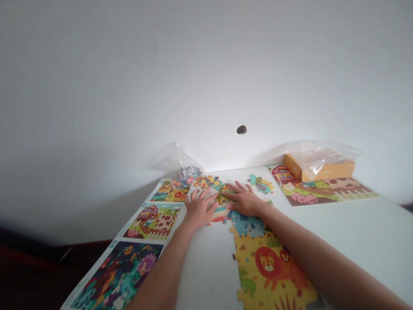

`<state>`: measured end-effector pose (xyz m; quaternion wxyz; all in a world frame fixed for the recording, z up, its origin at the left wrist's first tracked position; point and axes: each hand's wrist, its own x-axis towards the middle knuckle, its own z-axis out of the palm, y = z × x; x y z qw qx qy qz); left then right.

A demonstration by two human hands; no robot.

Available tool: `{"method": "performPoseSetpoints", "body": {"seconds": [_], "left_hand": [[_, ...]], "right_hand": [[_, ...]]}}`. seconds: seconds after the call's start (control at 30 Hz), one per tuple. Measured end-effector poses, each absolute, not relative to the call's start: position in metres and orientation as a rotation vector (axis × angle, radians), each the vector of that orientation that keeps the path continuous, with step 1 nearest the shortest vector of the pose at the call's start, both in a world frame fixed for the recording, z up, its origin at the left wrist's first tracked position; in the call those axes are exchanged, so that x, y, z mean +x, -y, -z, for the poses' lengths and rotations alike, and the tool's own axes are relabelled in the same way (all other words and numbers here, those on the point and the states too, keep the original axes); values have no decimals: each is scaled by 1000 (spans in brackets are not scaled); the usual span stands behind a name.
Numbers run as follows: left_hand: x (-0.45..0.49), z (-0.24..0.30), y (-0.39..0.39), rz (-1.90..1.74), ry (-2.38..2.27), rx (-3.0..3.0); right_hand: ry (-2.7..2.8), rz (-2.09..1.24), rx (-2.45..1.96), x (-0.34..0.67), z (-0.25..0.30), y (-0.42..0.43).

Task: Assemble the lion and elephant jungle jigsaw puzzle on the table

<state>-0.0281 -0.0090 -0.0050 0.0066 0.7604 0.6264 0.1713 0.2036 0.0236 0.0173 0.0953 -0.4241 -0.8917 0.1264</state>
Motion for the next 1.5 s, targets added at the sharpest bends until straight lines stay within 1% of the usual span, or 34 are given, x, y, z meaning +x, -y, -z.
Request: {"method": "performPoseSetpoints", "body": {"seconds": [0.2,0.37,0.6,0.73,0.83,1.0,1.1,1.23,1.33,1.5], "left_hand": [[-29,9,1,-521,-2025,2329],[-30,9,-1,-553,-2064,2309],[-30,3,0,-585,-1925,2358],[-31,2,-3,-652,-2079,2285],[-32,3,-4,-630,-2166,2207],[-31,3,-1,-595,-1971,2333],[-30,3,0,-601,-1910,2378],[-31,5,-2,-639,-2112,2276],[-32,7,-4,-613,-2281,2165],[-33,4,-4,-544,-2394,2066]], "right_hand": [[2392,-140,-1479,201,-20,-23],[2540,-297,-1344,201,-16,-23],[2373,-191,-1571,203,-8,-31],[2449,-234,-1439,205,-9,-30],[2505,-257,-1352,204,-12,-27],[2468,-194,-1346,202,-14,-26],[2525,-248,-1275,202,-12,-26],[2541,-278,-1259,202,-9,-26],[2457,-191,-1316,201,-9,-27],[2338,-63,-1382,200,-10,-28]]}}
